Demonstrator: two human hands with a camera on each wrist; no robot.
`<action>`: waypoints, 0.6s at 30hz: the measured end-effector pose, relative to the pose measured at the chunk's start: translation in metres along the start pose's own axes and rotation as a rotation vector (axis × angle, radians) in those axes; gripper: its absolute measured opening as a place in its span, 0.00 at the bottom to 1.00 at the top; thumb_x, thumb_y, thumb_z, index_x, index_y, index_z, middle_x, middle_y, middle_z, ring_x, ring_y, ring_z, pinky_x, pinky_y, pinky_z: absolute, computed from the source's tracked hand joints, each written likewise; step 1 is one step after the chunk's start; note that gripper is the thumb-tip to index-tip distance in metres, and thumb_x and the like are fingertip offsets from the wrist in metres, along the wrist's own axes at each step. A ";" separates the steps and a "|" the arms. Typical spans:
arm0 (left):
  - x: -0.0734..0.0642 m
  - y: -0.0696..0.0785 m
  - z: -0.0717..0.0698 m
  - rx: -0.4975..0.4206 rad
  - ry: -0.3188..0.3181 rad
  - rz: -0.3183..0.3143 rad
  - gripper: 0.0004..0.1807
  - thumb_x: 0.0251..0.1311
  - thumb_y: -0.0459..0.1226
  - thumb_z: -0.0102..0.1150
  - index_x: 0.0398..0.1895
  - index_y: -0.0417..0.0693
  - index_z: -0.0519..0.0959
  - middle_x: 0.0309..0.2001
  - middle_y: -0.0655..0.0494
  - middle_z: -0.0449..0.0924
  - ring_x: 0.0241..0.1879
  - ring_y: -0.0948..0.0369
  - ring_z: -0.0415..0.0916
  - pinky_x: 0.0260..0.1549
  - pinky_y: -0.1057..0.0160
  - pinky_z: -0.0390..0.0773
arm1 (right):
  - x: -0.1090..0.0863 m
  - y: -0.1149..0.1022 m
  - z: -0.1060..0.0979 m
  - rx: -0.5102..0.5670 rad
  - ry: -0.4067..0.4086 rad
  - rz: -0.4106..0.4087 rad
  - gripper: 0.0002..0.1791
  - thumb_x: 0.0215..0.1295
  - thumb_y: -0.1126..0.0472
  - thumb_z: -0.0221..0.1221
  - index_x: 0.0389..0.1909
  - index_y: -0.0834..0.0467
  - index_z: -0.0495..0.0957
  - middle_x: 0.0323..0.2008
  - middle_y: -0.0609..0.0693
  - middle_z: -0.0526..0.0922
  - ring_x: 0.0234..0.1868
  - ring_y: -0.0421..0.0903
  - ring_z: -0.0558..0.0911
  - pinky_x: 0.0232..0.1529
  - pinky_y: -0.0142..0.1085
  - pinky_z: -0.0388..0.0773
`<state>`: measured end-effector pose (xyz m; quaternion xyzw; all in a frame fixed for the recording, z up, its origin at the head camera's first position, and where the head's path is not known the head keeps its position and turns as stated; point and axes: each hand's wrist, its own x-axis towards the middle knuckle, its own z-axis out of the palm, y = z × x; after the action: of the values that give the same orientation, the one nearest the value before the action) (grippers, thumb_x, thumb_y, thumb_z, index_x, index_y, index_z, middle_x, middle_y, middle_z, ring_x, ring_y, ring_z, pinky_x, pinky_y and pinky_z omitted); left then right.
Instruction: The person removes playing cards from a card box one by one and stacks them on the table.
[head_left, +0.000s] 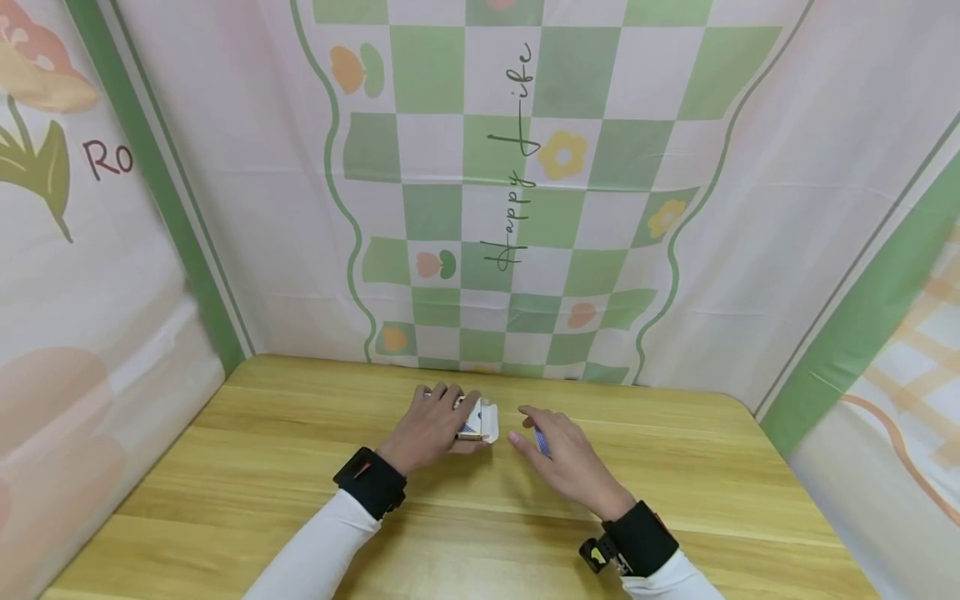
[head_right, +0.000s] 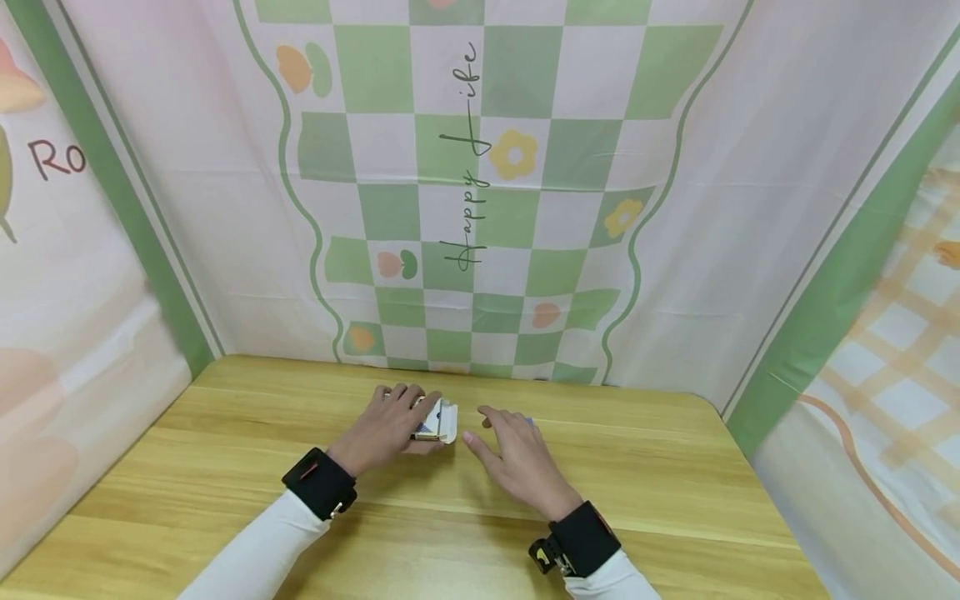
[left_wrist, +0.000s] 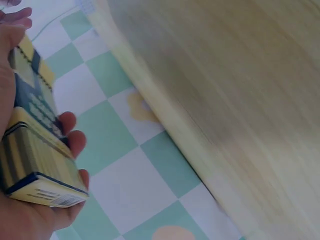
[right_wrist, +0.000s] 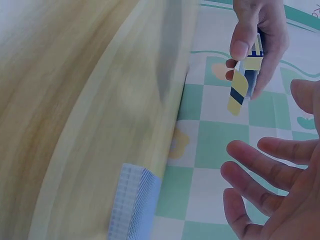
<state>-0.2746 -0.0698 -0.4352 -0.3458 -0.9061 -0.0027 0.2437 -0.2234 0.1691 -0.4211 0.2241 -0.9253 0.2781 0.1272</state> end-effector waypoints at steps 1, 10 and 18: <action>0.000 0.000 0.000 -0.009 0.021 0.002 0.39 0.53 0.67 0.46 0.59 0.50 0.68 0.44 0.50 0.72 0.42 0.52 0.71 0.38 0.49 0.66 | 0.001 -0.001 0.000 0.007 0.005 -0.001 0.33 0.65 0.37 0.45 0.61 0.55 0.67 0.45 0.47 0.77 0.50 0.47 0.74 0.47 0.44 0.68; 0.002 0.002 -0.001 -0.039 0.085 0.018 0.44 0.44 0.71 0.51 0.56 0.49 0.69 0.39 0.52 0.71 0.39 0.55 0.70 0.32 0.52 0.67 | 0.013 -0.013 -0.005 0.230 0.067 0.017 0.17 0.64 0.45 0.53 0.45 0.50 0.79 0.34 0.39 0.77 0.33 0.41 0.75 0.33 0.37 0.72; 0.002 0.007 -0.004 -0.083 0.054 0.001 0.43 0.43 0.71 0.51 0.55 0.51 0.70 0.38 0.55 0.71 0.38 0.58 0.68 0.32 0.55 0.65 | 0.023 -0.023 -0.011 0.579 -0.078 0.261 0.18 0.60 0.47 0.58 0.40 0.57 0.80 0.33 0.55 0.80 0.33 0.52 0.77 0.34 0.43 0.73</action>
<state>-0.2700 -0.0638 -0.4314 -0.3557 -0.8982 -0.0494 0.2536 -0.2310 0.1500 -0.3930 0.1409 -0.8329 0.5350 -0.0139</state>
